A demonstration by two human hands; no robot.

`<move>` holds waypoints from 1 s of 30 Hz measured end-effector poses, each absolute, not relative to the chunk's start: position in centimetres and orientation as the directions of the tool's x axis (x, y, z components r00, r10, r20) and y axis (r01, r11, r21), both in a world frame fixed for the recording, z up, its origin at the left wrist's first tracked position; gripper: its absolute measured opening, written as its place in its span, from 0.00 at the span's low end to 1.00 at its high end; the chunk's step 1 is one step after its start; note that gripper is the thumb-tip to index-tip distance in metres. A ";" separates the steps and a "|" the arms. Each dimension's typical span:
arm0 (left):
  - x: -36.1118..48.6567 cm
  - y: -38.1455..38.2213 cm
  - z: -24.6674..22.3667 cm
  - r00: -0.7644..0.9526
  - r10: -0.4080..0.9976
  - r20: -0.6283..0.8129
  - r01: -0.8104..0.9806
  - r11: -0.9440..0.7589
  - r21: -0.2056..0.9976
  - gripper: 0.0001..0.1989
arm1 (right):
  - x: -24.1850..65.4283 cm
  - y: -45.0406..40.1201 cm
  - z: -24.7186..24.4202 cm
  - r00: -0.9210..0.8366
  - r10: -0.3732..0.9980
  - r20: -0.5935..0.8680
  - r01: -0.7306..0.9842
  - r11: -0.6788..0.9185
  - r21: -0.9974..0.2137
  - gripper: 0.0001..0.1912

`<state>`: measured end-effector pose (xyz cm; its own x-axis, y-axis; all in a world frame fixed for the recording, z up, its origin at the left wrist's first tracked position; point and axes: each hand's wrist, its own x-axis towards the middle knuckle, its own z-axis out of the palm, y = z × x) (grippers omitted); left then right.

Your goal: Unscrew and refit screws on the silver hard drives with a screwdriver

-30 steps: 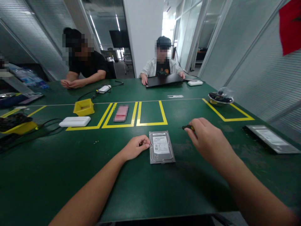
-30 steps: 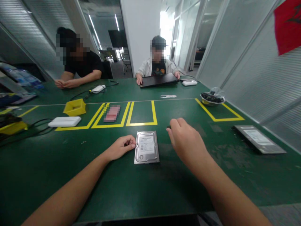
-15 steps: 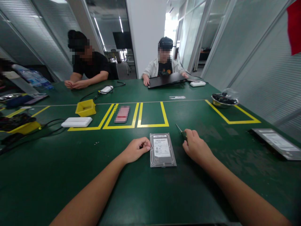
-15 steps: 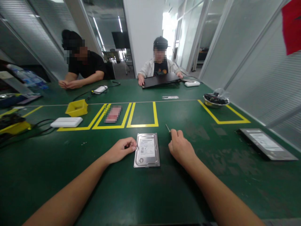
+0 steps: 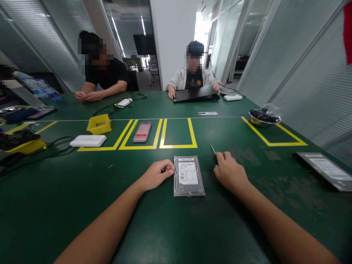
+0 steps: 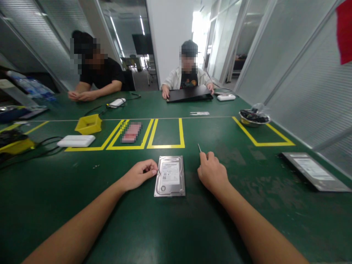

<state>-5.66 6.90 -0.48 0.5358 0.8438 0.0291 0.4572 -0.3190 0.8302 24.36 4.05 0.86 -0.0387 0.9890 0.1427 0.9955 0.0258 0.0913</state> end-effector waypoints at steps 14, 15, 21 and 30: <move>-5.2 6.3 0.9 0.509 0.856 0.089 0.583 -0.419 0.696 0.07 | 24.5 3.0 1.8 -0.153 0.960 0.235 0.981 0.120 0.149 0.18; -5.3 6.2 1.2 0.517 0.850 0.103 0.609 -0.449 0.654 0.08 | 24.7 2.9 2.0 -0.152 0.958 0.243 0.982 0.119 0.147 0.17; -7.2 5.8 3.6 0.436 0.895 0.092 0.817 -0.437 0.376 0.11 | 25.5 2.9 2.1 -0.216 0.940 0.263 0.976 0.198 0.093 0.17; -16.1 5.7 4.9 0.025 1.000 -0.006 0.999 -0.025 0.047 0.17 | 24.4 1.4 2.2 -0.597 0.727 0.340 0.690 0.681 -0.244 0.13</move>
